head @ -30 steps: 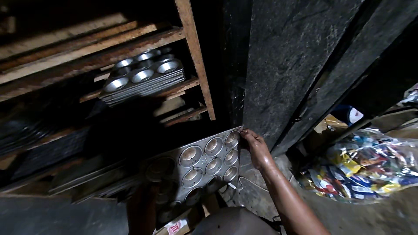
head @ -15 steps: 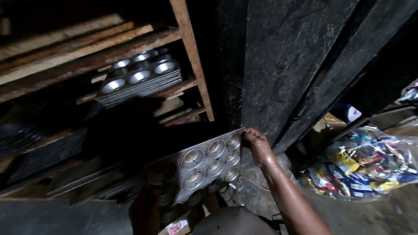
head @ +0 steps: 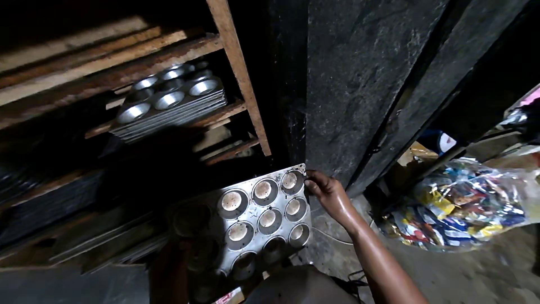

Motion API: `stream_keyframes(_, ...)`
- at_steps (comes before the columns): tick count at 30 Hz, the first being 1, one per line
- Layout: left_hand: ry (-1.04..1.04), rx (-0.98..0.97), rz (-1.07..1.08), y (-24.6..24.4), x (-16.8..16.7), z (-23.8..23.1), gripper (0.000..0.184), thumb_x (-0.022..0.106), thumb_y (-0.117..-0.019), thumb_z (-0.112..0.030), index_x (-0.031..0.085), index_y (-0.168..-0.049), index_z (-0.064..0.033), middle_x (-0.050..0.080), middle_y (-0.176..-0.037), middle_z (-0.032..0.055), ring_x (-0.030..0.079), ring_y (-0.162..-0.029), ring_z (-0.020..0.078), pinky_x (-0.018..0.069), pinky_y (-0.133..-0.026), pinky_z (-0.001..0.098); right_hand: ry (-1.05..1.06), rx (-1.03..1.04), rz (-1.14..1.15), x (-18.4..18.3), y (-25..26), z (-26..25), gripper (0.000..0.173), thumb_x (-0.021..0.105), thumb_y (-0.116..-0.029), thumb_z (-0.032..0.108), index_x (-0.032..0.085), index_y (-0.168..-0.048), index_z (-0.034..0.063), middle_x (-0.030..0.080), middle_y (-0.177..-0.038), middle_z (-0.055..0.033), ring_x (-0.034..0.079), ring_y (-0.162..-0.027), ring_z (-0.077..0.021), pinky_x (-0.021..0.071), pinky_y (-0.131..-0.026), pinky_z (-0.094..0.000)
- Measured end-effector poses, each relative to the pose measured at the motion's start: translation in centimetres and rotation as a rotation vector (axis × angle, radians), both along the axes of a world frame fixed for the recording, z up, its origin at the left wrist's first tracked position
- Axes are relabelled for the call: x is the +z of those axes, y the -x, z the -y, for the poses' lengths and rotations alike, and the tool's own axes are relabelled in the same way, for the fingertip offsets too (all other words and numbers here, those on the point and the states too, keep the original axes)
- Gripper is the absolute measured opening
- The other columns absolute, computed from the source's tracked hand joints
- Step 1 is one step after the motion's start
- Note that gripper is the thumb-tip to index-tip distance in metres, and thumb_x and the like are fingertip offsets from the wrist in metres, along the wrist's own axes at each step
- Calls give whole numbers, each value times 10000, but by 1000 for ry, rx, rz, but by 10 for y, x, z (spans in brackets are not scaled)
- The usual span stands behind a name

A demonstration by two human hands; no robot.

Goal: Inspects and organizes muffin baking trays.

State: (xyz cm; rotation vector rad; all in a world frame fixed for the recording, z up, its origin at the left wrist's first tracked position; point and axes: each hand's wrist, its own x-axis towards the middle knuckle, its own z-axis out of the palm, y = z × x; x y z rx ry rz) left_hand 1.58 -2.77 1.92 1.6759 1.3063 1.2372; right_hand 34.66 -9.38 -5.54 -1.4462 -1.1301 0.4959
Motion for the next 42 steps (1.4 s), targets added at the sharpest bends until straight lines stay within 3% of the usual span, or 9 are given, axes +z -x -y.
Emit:
stream_keyframes(3, -50, -73, 3, 2, 2, 2, 140, 471, -989, -26, 595, -1023, 29, 628, -848, -149, 609, -807, -114, 537, -790, 120, 3, 6, -2, 0, -1, 1, 265, 567, -996, 138, 669, -1161, -43, 706, -912, -71, 649, -775, -41, 550, -746, -222)
stream_keyframes(6, -50, -49, -79, -4, 11, 11, 134, 508, -974, -27, 581, -996, 83, 571, -809, -113, 559, -758, -128, 504, -743, 100, 27, -36, 12, -4, 1, -3, 259, 590, -962, 171, 670, -1099, -34, 681, -866, -56, 625, -748, -40, 533, -715, -225)
stream_keyframes(13, -141, -92, -92, 8, 0, 4, 157, 542, -986, -91, 616, -1004, 47, 628, -840, -149, 597, -796, -135, 533, -773, 112, -11, 66, -93, -8, -5, -2, 221, 548, -1015, 116, 658, -1129, -39, 689, -881, -32, 657, -752, -33, 572, -736, -221)
stream_keyframes(21, -107, -95, -28, 3, 6, 7, 106, 493, -968, 16, 599, -958, 13, 613, -791, -177, 596, -760, -134, 533, -744, 105, -44, 97, -147, -11, -5, -3, 164, 548, -991, 86, 662, -1047, -17, 664, -817, 16, 642, -716, -9, 567, -714, -205)
stream_keyframes(25, -175, -176, 54, 8, -5, 4, 177, 548, -982, -37, 674, -967, -160, 674, -851, -251, 627, -807, -126, 545, -757, 119, -13, 45, -128, -11, -3, -5, 158, 552, -966, 101, 661, -1011, -3, 631, -781, 29, 598, -680, 9, 529, -664, -189)
stream_keyframes(27, -184, -198, 64, 8, -8, 3, 189, 562, -992, -62, 695, -965, -194, 685, -861, -256, 635, -811, -120, 551, -758, 123, 0, 18, -118, -12, -1, -7, 158, 551, -955, 108, 654, -1003, -2, 615, -768, 28, 579, -664, 11, 512, -644, -185)
stream_keyframes(34, -161, -157, -25, 4, -9, 7, 137, 513, -977, -12, 642, -950, -47, 628, -792, -211, 597, -752, -133, 530, -727, 108, 86, -62, -44, -11, 5, -7, 234, 550, -949, 130, 670, -1074, -26, 674, -847, -59, 627, -705, -61, 539, -662, -253)
stream_keyframes(38, -162, -158, -20, 4, -12, 5, 132, 522, -971, -18, 638, -933, -70, 619, -779, -218, 591, -743, -132, 524, -720, 109, 127, -95, 16, -11, 8, -5, 262, 539, -961, 141, 672, -1100, -36, 690, -874, -105, 651, -732, -121, 552, -693, -313)
stream_keyframes(42, -156, -145, -59, 1, -12, 4, 115, 523, -972, -32, 627, -923, -22, 602, -766, -185, 576, -729, -136, 519, -709, 104, 117, -126, 50, -15, 9, -5, 261, 537, -958, 152, 682, -1080, -28, 693, -853, -107, 657, -725, -131, 553, -686, -323)
